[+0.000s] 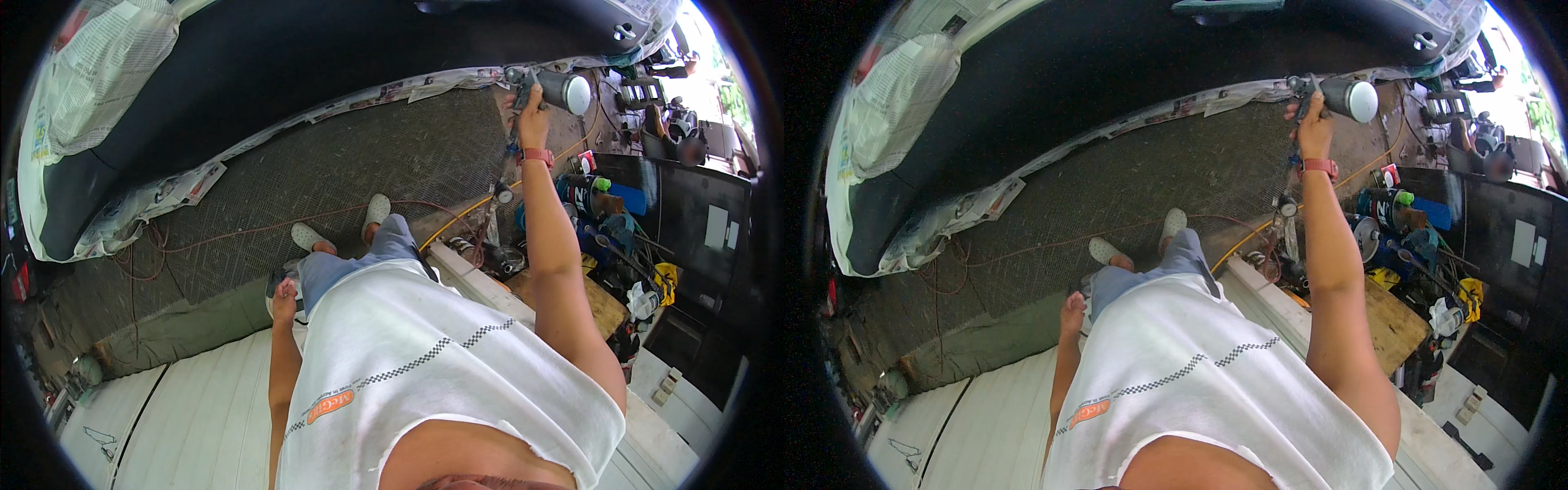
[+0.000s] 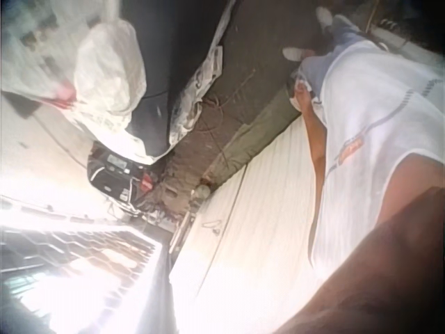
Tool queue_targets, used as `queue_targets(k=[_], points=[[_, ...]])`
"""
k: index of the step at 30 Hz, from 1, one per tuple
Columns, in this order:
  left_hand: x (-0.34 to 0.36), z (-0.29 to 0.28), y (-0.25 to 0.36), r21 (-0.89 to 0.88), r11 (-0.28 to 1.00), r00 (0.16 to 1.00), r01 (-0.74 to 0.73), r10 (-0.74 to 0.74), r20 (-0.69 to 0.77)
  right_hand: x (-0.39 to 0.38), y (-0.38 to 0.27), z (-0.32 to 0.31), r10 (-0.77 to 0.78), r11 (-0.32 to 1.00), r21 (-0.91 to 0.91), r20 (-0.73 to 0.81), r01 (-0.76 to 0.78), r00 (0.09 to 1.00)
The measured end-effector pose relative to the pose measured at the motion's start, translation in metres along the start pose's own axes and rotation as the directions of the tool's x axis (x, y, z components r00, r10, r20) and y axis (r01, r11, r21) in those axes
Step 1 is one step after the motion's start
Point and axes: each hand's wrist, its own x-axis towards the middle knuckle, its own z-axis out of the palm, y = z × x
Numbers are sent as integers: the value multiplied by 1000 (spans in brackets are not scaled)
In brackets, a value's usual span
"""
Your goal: The person uses a spray gun to apply paint to the side of a car in a workshop. The car is partially covered with newspaper to protect adjacent areas. The person moves along the vehicle, applying paint in steady, sweeping motions to the door and rear quarter panel.
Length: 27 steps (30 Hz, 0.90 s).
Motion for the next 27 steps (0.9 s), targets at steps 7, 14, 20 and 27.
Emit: queue_targets(k=[7, 14, 20, 27], points=[[12, 0, -35, -52, 998, 998, -48, 49, 24, 13, -32, 3, -47, 999, 4, -194, 48, 980], [11, -16, -49, -156, 988, 998, -16, 26, 61, -83, -62, 94, 32, 988, 145, 166, -56, 986], [14, -39, -45, -145, 989, 1000, -13, 13, 0, -183, -87, 192, -1, 987, 141, 486, -77, 874], [26, -83, -87, -158, 987, 997, -11, -1, -73, -277, -122, 299, -100, 989, 146, 671, 2, 735]])
